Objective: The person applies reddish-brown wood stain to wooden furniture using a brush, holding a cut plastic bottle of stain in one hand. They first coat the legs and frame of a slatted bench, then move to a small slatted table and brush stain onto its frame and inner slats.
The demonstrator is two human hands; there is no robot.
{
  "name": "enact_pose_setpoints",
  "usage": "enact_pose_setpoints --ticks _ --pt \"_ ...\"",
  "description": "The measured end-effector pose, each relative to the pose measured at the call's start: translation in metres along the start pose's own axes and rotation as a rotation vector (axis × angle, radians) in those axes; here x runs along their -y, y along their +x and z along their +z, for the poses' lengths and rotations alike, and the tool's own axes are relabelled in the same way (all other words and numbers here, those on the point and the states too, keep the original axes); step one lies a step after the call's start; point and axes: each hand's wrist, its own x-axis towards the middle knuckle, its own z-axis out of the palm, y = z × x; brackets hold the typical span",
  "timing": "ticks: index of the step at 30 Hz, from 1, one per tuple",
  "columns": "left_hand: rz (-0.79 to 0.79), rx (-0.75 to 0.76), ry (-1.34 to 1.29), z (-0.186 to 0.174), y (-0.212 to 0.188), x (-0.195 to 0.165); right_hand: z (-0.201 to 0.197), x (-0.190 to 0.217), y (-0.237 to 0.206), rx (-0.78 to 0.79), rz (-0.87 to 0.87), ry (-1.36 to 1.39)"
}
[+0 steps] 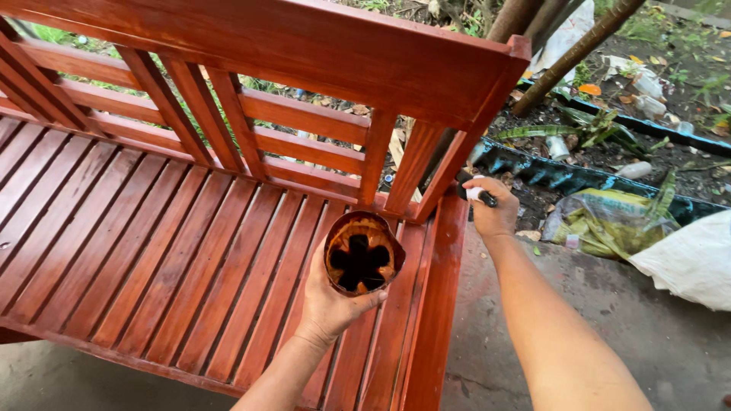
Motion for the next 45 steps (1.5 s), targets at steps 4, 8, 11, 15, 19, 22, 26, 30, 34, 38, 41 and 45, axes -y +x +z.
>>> enact_pose_setpoints --ticks 4,8,11,15,19,22,26,30,34,38,41,45 --pt "-0.124 0.009 0.003 -0.007 -0.001 0.005 0.005 -0.005 -0.015 0.08 0.237 0.037" --pt "-0.05 0.005 -0.006 -0.013 -0.004 0.005 -0.014 -0.002 -0.038 0.252 0.094 0.039" --pt "-0.021 -0.01 0.028 -0.015 -0.011 0.002 -0.029 0.005 -0.064 0.353 0.036 0.051" --pt "0.052 -0.018 0.059 -0.023 -0.025 -0.002 -0.039 0.019 -0.102 0.451 0.112 0.022" --pt "0.121 0.005 0.081 -0.035 -0.049 -0.007 -0.055 0.043 -0.149 0.498 0.092 0.02" --pt "0.139 0.027 0.113 -0.045 -0.071 -0.012 -0.066 0.068 -0.189 0.489 0.058 0.026" --pt "0.174 0.053 0.072 -0.057 -0.106 -0.017 -0.08 0.106 -0.243 0.484 0.071 0.015" --pt "0.226 0.092 0.0 -0.064 -0.149 -0.022 -0.094 0.144 -0.301 0.47 0.095 0.019" --pt "0.178 0.197 -0.029 -0.072 -0.19 -0.028 -0.114 0.186 -0.365 0.445 0.065 0.006" --pt "0.197 0.226 -0.021 -0.084 -0.213 -0.034 -0.13 0.226 -0.419 0.433 0.078 0.043" --pt "0.223 0.232 -0.084 -0.09 -0.222 -0.037 -0.136 0.249 -0.445 0.459 0.12 -0.017" --pt "0.23 0.213 -0.094 -0.1 -0.233 -0.04 -0.142 0.272 -0.455 0.519 0.125 -0.046"
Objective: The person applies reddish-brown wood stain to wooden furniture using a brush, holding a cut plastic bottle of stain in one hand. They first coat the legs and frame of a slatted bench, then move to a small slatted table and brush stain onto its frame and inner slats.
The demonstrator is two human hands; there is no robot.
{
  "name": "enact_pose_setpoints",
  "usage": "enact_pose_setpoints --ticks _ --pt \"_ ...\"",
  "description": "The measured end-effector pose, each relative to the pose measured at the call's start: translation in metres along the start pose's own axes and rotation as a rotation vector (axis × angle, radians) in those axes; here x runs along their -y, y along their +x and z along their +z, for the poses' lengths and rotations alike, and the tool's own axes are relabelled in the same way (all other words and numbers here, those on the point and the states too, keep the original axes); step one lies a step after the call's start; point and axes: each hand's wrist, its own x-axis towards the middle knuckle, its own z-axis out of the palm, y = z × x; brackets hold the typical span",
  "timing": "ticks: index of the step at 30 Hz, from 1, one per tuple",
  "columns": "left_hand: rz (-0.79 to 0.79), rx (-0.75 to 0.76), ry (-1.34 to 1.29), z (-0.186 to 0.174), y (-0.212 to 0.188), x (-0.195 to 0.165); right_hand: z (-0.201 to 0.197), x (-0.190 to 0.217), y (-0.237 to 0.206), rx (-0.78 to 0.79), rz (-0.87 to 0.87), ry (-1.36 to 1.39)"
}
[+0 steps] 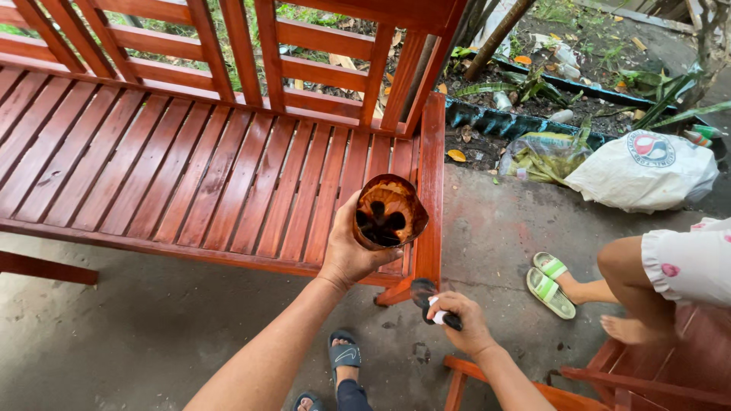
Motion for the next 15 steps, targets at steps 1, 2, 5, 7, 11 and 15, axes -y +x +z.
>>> enact_pose_setpoints --ticks 1,2,5,7,11,15 --pt "0.013 -0.004 -0.01 -0.003 -0.001 -0.001 -0.001 0.004 0.0 -0.002 -0.019 -0.005" --pt "-0.003 -0.013 0.021 -0.007 -0.005 -0.002 -0.002 0.007 -0.002 -0.001 -0.035 -0.008" --pt "-0.028 -0.042 0.065 -0.021 -0.009 -0.004 0.002 0.012 -0.002 -0.014 0.027 0.072" --pt "-0.049 -0.055 0.032 -0.029 -0.013 -0.005 0.008 0.009 -0.004 -0.026 0.067 0.105" --pt "-0.018 -0.099 0.079 -0.038 -0.016 -0.006 0.014 -0.011 -0.005 -0.068 0.057 0.001" --pt "-0.032 -0.095 0.069 -0.039 -0.016 -0.009 -0.004 -0.025 -0.01 -0.105 0.159 -0.151"
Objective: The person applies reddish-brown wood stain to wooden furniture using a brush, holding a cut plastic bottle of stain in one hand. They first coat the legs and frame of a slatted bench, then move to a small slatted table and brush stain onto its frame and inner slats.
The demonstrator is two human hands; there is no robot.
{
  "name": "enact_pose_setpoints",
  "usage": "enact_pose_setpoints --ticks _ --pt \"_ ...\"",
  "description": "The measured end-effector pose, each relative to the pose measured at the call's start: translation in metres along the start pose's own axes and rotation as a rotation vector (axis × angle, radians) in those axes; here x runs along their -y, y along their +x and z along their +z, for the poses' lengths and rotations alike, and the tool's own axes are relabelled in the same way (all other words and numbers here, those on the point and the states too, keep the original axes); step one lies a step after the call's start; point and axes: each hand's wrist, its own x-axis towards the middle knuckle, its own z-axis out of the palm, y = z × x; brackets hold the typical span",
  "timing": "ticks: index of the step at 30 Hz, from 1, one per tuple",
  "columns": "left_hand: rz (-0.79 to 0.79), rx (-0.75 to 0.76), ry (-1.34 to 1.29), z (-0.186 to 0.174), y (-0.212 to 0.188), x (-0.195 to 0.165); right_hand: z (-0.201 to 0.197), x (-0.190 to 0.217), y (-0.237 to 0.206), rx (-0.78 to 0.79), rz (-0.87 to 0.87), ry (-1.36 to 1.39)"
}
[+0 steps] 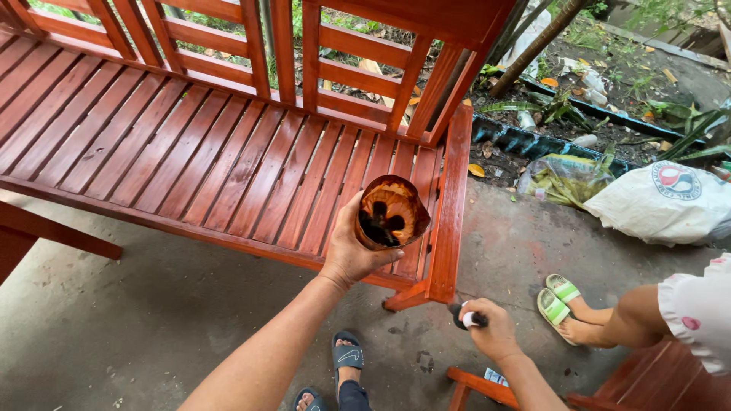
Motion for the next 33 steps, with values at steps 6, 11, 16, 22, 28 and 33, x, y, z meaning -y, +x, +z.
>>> enact_pose_setpoints --ticks 6,11,16,22,28,33 --pt "-0.091 0.025 -0.041 -0.008 0.0 0.002 0.002 0.026 0.03 -0.056 0.239 0.26" --pt "-0.08 -0.022 0.063 -0.019 0.006 0.009 0.031 0.043 0.086 -0.072 0.165 0.309" --pt "-0.099 -0.053 0.065 -0.027 0.01 0.026 0.07 0.026 0.135 0.186 -0.088 0.303" --pt "-0.135 -0.093 0.075 -0.038 0.014 0.053 0.113 0.005 0.166 0.574 -0.024 -0.019" --pt "-0.16 -0.134 0.03 -0.047 0.023 0.073 0.143 -0.017 0.183 0.663 -0.001 -0.006" --pt "-0.208 -0.137 0.136 -0.049 0.031 0.082 0.16 -0.026 0.197 0.672 0.107 -0.058"
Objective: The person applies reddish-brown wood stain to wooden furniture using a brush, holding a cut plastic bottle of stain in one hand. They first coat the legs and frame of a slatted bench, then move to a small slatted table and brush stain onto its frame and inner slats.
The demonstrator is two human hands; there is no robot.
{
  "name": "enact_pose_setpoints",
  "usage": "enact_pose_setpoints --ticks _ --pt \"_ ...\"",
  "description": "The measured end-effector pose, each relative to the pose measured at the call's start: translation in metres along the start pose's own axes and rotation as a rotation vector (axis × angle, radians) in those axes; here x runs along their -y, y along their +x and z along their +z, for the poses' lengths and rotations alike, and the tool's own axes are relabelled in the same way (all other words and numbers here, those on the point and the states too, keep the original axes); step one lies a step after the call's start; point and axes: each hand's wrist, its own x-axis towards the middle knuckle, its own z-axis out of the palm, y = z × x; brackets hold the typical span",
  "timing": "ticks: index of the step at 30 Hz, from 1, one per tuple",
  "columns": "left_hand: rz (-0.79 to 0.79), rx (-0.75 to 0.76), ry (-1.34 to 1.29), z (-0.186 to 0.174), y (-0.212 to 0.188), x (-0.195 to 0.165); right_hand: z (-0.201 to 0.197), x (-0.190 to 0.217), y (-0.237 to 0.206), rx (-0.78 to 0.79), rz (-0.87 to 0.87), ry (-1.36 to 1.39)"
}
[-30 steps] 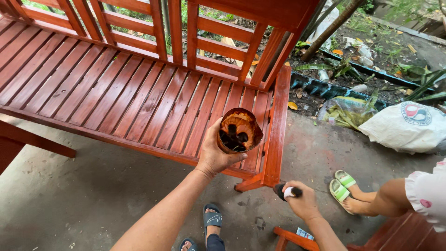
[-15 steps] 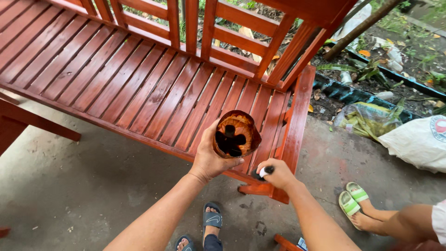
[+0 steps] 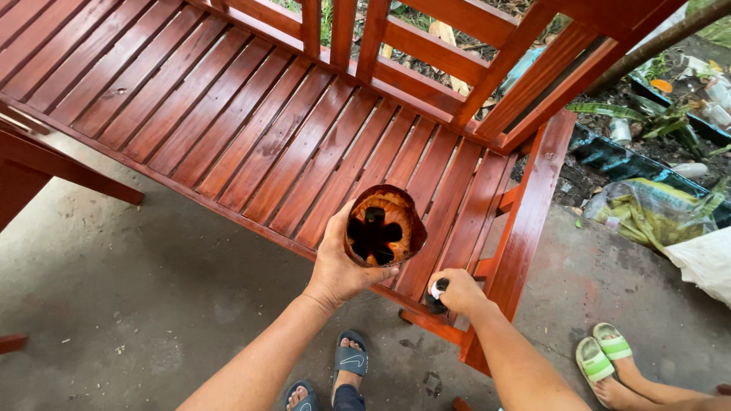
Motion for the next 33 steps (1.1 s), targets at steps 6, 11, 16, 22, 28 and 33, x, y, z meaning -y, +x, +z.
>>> enact_pose_setpoints --ticks 6,11,16,22,28,33 --pt "-0.003 -0.024 0.027 0.003 0.009 0.0 -0.023 0.002 0.018 -0.42 -0.139 -0.361" --pt "0.044 -0.058 0.096 0.01 0.017 -0.003 -0.026 0.004 0.025 0.134 0.063 -0.139" --pt "0.041 -0.04 0.015 0.013 0.023 -0.001 -0.006 -0.001 0.016 -0.022 0.038 -0.117" --pt "0.051 -0.083 0.045 0.007 0.024 0.004 -0.034 -0.002 0.035 -0.437 -0.203 -0.29" --pt "0.072 -0.096 0.049 0.004 0.02 -0.001 -0.012 -0.007 0.035 0.099 0.129 -0.077" --pt "0.008 -0.079 -0.017 -0.014 0.017 0.005 0.01 -0.024 0.02 -0.457 -0.141 -0.015"
